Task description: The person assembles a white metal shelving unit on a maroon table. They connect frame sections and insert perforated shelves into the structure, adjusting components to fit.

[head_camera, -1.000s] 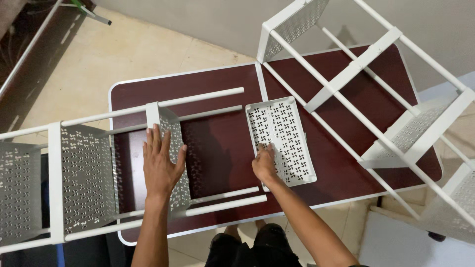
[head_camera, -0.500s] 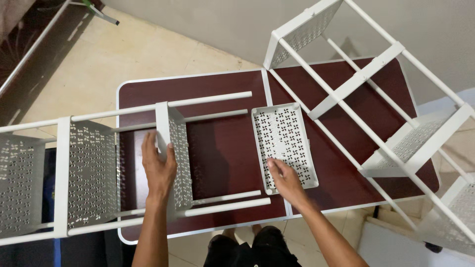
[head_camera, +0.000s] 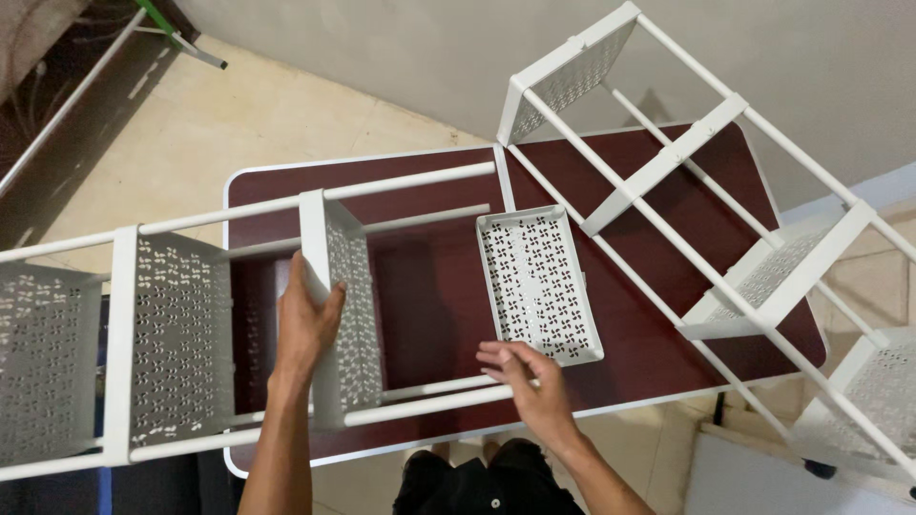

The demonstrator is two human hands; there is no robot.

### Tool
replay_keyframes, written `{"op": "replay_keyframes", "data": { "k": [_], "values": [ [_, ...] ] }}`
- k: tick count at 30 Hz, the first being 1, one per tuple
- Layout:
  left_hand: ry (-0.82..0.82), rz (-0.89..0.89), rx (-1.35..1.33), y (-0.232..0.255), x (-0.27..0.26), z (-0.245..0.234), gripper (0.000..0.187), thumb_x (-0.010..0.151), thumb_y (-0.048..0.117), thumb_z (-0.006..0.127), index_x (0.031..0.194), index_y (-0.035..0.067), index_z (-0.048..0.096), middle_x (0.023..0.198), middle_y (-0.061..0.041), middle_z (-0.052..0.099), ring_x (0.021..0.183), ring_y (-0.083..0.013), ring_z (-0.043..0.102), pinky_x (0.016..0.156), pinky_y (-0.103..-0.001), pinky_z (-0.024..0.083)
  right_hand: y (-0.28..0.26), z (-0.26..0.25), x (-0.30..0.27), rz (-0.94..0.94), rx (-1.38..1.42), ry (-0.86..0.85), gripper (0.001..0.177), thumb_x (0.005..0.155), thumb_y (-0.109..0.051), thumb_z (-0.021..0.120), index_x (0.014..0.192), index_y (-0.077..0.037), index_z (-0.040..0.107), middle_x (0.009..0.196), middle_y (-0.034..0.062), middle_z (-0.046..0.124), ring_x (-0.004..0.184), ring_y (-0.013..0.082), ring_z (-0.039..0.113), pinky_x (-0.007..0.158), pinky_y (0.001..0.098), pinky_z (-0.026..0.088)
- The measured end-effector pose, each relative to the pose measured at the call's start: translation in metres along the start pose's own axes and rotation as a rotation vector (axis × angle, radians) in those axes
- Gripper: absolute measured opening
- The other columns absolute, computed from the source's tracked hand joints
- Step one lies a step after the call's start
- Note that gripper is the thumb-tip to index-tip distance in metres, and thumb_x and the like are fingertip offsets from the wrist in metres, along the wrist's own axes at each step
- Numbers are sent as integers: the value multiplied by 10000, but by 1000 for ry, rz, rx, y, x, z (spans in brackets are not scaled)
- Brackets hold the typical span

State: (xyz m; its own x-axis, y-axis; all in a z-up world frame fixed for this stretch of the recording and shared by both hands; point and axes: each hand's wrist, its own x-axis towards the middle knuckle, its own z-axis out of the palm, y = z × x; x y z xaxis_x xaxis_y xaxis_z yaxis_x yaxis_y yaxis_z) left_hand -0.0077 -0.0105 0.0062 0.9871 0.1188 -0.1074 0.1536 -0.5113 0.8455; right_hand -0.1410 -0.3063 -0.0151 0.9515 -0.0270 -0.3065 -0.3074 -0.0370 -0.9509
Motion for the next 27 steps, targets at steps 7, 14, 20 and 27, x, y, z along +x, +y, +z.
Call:
{"op": "replay_keyframes", "data": {
  "k": [7, 14, 20, 27],
  "values": [
    [-73, -30, -149, 30, 9, 79, 740, 894, 95, 699, 1527, 23, 322, 1204, -268, 688, 1045, -367, 737, 863, -443, 622, -14, -68, 18, -27, 108, 306, 330, 1042, -202, 501, 1071, 80, 670, 1087, 196, 743, 940, 305, 787, 808, 422, 664],
    [-55, 72, -168, 26, 2, 110, 808, 879, 117, 738, 1544, -1, 295, 1257, -296, 672, 1132, -398, 706, 939, -455, 582, 25, -93, 21, -26, 44, 356, 357, 1070, -233, 500, 1029, 76, 674, 1009, 176, 740, 869, 275, 784, 745, 362, 650],
    [-211, -3, -86, 20, -9, 98, 875, 1025, 460, 540, 1604, -25, 99, 1472, -336, 475, 1347, -417, 532, 1127, -489, 440, 14, -97, 17, -151, -325, 389, 314, 1073, -234, 541, 1068, 31, 710, 1002, 138, 766, 892, 205, 766, 776, 358, 612],
    [-208, 314, 417, 3, -104, 64, 753, 1029, 445, 443, 1615, 23, 229, 1646, -287, 279, 1534, -420, 267, 1254, -553, 176, -28, -97, 5, -779, -1028, 142, 390, 907, -245, 725, 1222, -23, 665, 1245, 133, 671, 1213, 292, 609, 1137, 604, 364]
  ]
}}
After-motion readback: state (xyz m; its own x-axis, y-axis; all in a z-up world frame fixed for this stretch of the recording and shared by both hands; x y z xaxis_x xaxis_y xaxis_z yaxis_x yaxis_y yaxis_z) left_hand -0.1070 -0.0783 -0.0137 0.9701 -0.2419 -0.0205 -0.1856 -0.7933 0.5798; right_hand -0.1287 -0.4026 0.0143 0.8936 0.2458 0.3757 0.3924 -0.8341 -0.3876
